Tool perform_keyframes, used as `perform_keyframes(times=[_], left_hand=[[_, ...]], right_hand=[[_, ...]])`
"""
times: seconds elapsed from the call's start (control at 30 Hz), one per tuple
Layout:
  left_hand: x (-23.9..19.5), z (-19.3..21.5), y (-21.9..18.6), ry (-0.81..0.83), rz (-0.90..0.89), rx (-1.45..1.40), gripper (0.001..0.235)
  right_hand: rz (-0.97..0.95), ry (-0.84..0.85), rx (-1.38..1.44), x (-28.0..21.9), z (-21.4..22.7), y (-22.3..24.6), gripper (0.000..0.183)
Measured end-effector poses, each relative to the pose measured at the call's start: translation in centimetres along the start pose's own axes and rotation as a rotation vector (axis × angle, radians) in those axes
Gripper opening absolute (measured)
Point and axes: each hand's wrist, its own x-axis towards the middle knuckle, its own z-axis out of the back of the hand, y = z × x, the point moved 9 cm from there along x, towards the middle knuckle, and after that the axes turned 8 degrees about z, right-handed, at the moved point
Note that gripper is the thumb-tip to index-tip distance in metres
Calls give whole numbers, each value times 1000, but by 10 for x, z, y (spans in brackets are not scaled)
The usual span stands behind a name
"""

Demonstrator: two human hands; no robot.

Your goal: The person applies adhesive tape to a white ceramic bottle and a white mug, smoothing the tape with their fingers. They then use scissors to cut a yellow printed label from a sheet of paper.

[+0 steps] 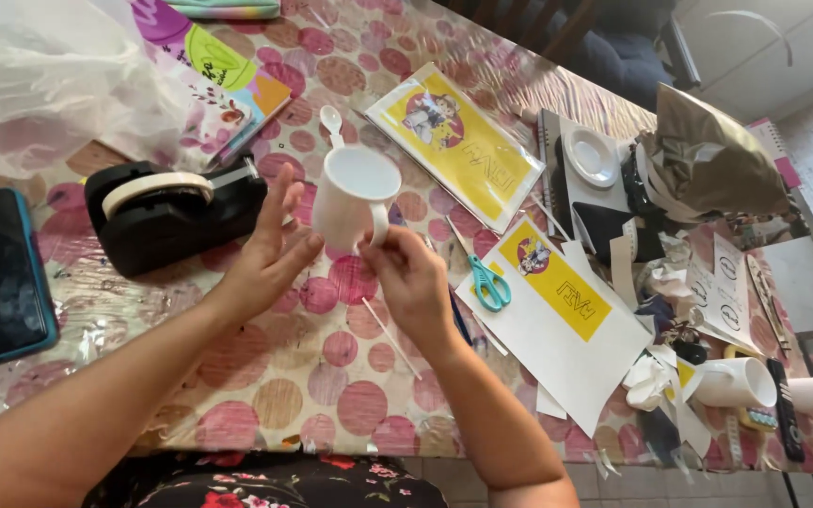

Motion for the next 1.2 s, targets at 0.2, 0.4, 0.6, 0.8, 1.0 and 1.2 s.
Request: perform_keyframes(times=[0.2, 0.4, 0.6, 0.8, 1.0, 1.2], left_hand=[[-3, -20, 56, 174, 181, -463, 75], [-8, -36, 104, 100, 367, -871, 69], [-10, -37, 103, 113, 377, -869, 69], [-10, -36, 93, 108, 375, -824, 70], [-12, -36, 99, 113, 387, -824, 71], [-11, -37, 108, 132, 391, -805, 71]], right_hand=[[4, 58, 358, -41, -9, 39, 32], [28, -127, 365, -43, 8, 7, 33], [-37, -95, 438, -49, -9, -16, 45], [-64, -89, 463, -45, -12, -19, 46], [-34, -80, 441, -44, -13, -23, 47], [175, -6, 224, -45, -12, 2, 55]])
